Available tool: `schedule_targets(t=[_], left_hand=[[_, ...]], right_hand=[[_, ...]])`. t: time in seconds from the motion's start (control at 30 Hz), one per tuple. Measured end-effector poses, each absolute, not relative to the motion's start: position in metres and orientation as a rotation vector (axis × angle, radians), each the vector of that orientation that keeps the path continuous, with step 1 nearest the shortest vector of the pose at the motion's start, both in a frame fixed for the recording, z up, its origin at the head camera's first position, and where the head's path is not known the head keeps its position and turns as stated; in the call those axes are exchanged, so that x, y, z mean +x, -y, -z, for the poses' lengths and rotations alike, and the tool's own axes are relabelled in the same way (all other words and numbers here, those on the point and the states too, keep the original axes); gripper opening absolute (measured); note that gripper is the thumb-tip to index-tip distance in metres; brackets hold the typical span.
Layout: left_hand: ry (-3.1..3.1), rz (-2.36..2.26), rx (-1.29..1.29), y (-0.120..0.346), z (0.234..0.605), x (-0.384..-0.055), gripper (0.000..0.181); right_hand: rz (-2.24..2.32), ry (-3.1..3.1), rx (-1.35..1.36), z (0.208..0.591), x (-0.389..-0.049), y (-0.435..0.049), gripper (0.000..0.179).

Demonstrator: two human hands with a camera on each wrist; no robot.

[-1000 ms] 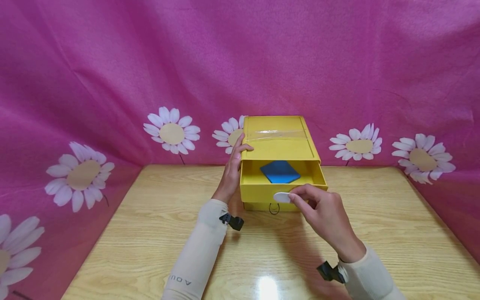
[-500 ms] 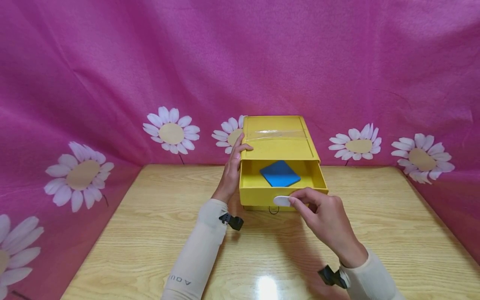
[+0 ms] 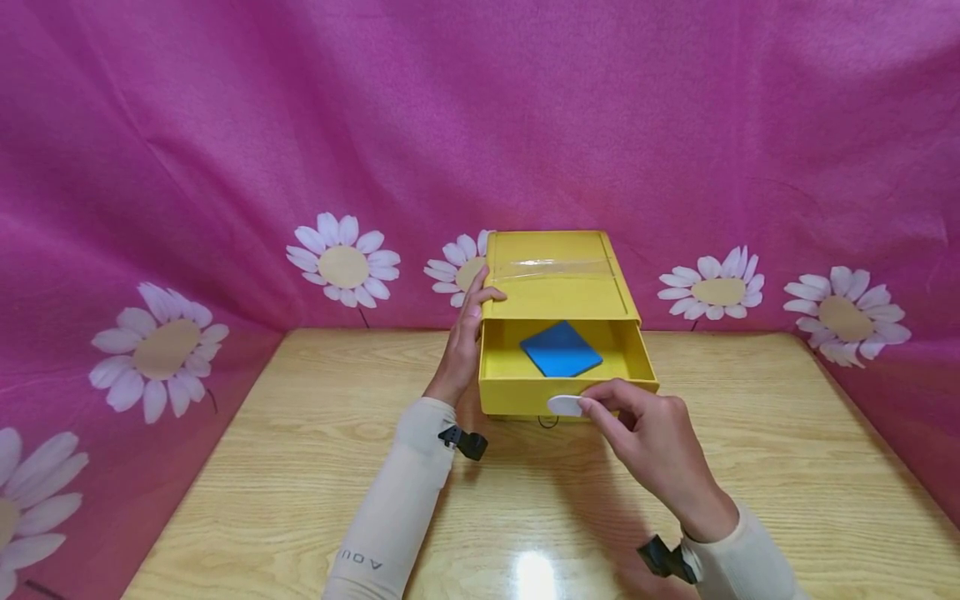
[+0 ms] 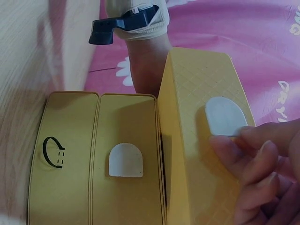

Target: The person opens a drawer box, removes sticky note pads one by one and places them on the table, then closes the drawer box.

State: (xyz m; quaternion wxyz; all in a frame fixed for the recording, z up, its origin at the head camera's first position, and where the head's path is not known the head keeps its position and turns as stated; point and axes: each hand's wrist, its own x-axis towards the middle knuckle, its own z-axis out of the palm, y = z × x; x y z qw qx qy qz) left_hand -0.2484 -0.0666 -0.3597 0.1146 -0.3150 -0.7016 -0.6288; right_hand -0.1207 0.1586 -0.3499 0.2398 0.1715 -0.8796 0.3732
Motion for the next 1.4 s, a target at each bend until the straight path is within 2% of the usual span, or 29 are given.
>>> schedule_targets(t=[1.03,1.27,1.4], left_hand=[[2.063,1.868,-0.912,0.066,0.36,-0.249,0.042],[2.034,1.88,-0.893,0.065,0.375,-0.262,0.042],[2.041,1.893,-0.914,0.066,0.362,-0.251,0.042]], right_hand=[[-1.014,2.394,0.484,0.35,-0.106,-0.159,0.011],[-1.018,2.417,0.466,0.349,-0.103,-0.158,0.011],[-1.012,2.402,0.475,0.35,-0.102,-0.158,0.012]])
